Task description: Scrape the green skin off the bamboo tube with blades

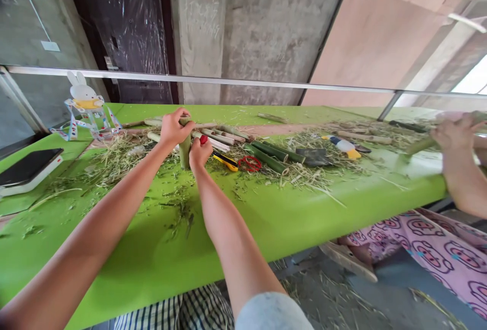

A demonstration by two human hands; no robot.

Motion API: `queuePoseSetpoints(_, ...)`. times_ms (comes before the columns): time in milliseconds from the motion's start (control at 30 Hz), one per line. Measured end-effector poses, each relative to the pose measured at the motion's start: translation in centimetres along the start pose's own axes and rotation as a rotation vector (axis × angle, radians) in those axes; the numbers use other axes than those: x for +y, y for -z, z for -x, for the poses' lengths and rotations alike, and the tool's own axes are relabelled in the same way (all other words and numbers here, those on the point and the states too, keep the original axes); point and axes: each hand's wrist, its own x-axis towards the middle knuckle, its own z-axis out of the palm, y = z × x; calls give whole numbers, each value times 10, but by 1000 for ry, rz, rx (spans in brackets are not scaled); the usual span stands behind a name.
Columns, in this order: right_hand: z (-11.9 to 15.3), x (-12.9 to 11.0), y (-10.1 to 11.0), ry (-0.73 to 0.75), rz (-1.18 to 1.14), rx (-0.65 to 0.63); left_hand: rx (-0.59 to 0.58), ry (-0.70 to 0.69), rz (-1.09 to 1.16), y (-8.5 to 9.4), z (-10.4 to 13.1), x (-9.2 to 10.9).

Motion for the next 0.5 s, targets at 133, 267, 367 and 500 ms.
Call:
queuePoseSetpoints(133, 0, -3, 1, -58, -29, 77, -23, -6, 3, 2, 0, -1)
queuePoseSetpoints(267, -5, -9, -1, -77, -79, 91, -46, -3, 23, 5, 0, 0)
queuePoseSetpoints(367, -4, -9, -2, -52, -92, 73, -37, -12, 39, 5, -1, 0)
queuePoseSetpoints(500, 3, -2, -2, -42, -75, 51, -17, -24, 56, 4, -1, -1)
